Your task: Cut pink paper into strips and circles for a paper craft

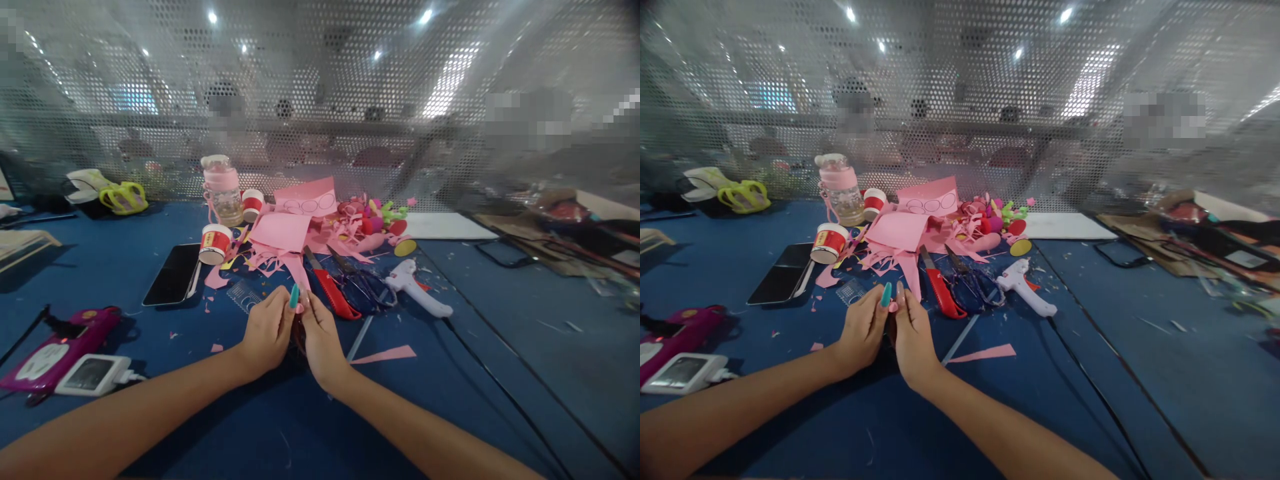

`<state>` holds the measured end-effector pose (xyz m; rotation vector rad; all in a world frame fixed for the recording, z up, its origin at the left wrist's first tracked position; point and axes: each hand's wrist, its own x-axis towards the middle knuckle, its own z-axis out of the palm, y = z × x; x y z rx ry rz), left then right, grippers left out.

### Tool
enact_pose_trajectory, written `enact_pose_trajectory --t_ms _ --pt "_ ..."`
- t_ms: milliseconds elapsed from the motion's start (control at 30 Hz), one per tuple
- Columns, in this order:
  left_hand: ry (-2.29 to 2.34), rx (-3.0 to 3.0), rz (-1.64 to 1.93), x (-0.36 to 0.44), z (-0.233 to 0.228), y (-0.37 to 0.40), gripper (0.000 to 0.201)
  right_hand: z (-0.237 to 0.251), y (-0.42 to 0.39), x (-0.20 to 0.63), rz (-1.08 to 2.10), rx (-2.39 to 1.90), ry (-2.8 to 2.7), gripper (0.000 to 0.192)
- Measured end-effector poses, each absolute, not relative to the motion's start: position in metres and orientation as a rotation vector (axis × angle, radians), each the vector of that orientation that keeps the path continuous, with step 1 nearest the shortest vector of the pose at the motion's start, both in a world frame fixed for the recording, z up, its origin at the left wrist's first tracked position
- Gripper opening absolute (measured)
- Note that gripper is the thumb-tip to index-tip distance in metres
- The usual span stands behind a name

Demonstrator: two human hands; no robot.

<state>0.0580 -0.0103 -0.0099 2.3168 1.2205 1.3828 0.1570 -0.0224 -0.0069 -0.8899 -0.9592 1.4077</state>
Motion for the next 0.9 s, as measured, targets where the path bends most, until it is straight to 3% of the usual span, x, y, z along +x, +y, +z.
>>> enact_pose_trajectory --t_ms 900 --pt "1.185 2.098 1.368 0.0601 -0.0083 -0.0109 0.028 -0.0063 -0.0251 0.1576 1.282 -0.957 -1.053 0.031"
